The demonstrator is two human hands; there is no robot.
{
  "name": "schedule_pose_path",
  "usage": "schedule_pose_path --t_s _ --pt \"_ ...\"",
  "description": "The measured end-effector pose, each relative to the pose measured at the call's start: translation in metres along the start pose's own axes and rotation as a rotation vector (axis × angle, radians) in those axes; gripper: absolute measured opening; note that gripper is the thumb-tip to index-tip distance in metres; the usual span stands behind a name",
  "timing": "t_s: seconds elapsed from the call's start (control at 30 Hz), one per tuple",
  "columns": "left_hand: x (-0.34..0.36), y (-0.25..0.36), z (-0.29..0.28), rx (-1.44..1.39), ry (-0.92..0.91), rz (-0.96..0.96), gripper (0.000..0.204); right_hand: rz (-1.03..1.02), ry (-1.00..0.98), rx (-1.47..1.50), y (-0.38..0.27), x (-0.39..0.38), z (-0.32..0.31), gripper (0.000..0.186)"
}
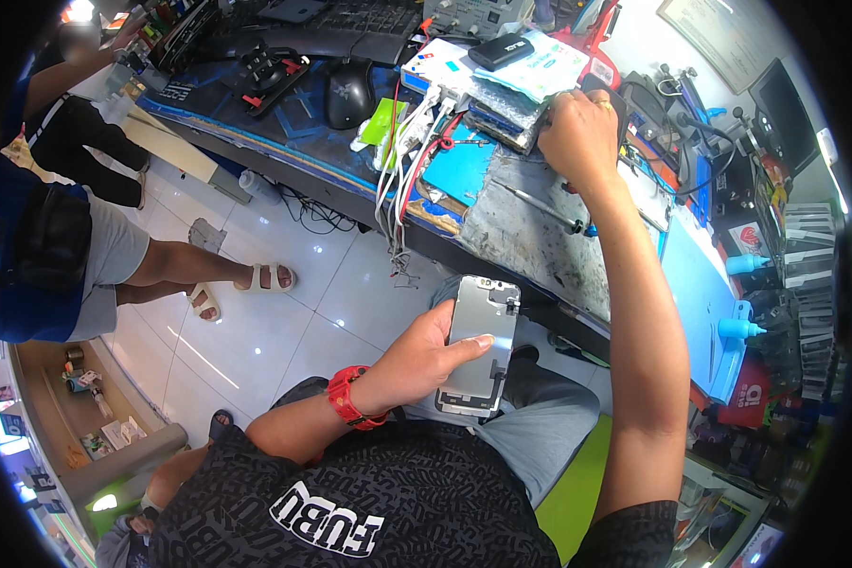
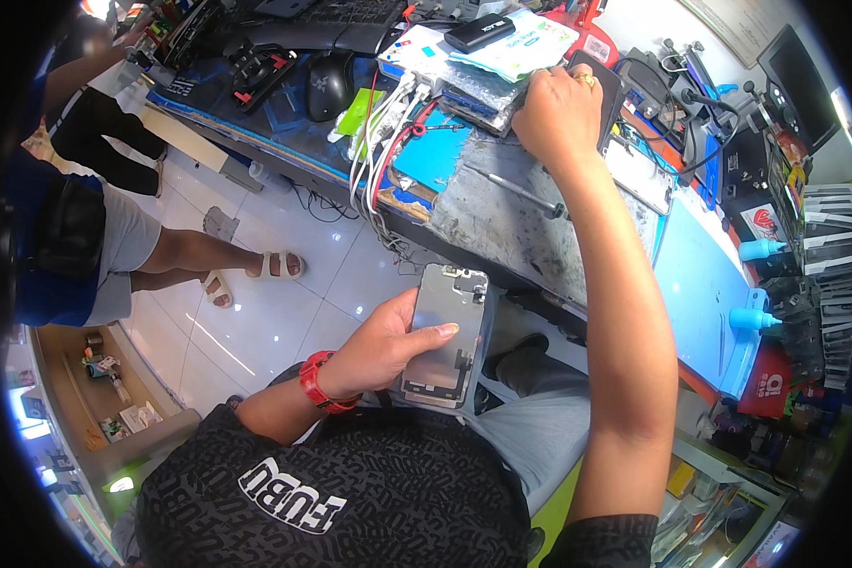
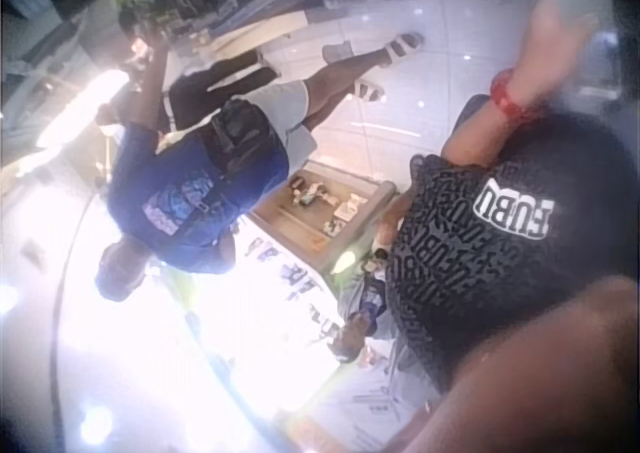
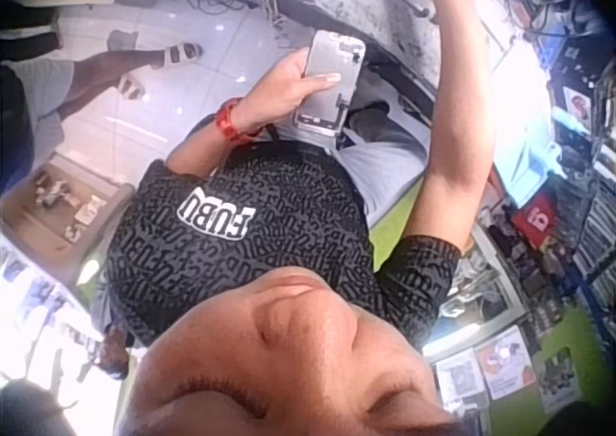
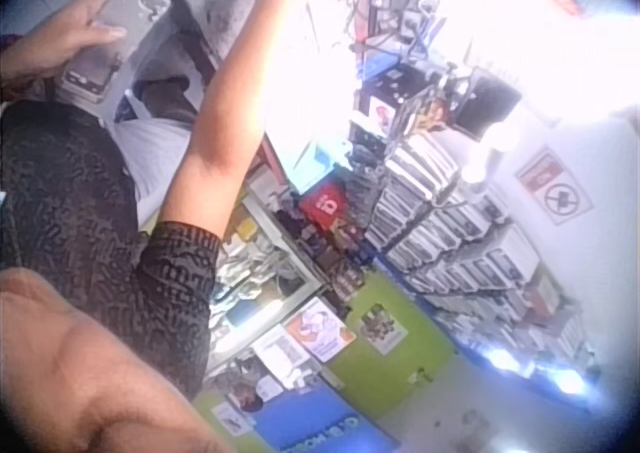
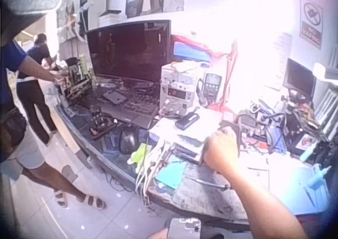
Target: The person uses a screwdriver and tweezers to remove components from the interior of an open mobile phone, applying liquid from a small blue bottle and carefully prying at parts by hand.
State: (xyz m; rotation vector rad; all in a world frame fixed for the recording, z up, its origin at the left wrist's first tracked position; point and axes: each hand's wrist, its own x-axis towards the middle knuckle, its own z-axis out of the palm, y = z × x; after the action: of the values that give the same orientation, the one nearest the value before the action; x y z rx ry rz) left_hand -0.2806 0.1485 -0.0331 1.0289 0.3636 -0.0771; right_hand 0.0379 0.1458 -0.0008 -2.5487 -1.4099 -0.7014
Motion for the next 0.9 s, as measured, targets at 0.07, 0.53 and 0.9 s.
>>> schedule_pose_path --t_s 0.07,0.53,0.9 --pt "0.001 -0.002 -0.001 -0.002 0.002 0.000 0.038 0.047 0.050 0.042 -0.001 0.002 -0.001 0.016" --pt "0.002 -0.006 0.001 -0.032 0.002 0.000 0.037 0.339 0.263 0.538 -0.013 -0.021 -0.039 0.021" --pt "-0.007 -0.025 0.036 -0.135 -0.056 -0.074 0.029 0.751 0.146 1.549 -0.011 -0.222 -0.140 0.025"
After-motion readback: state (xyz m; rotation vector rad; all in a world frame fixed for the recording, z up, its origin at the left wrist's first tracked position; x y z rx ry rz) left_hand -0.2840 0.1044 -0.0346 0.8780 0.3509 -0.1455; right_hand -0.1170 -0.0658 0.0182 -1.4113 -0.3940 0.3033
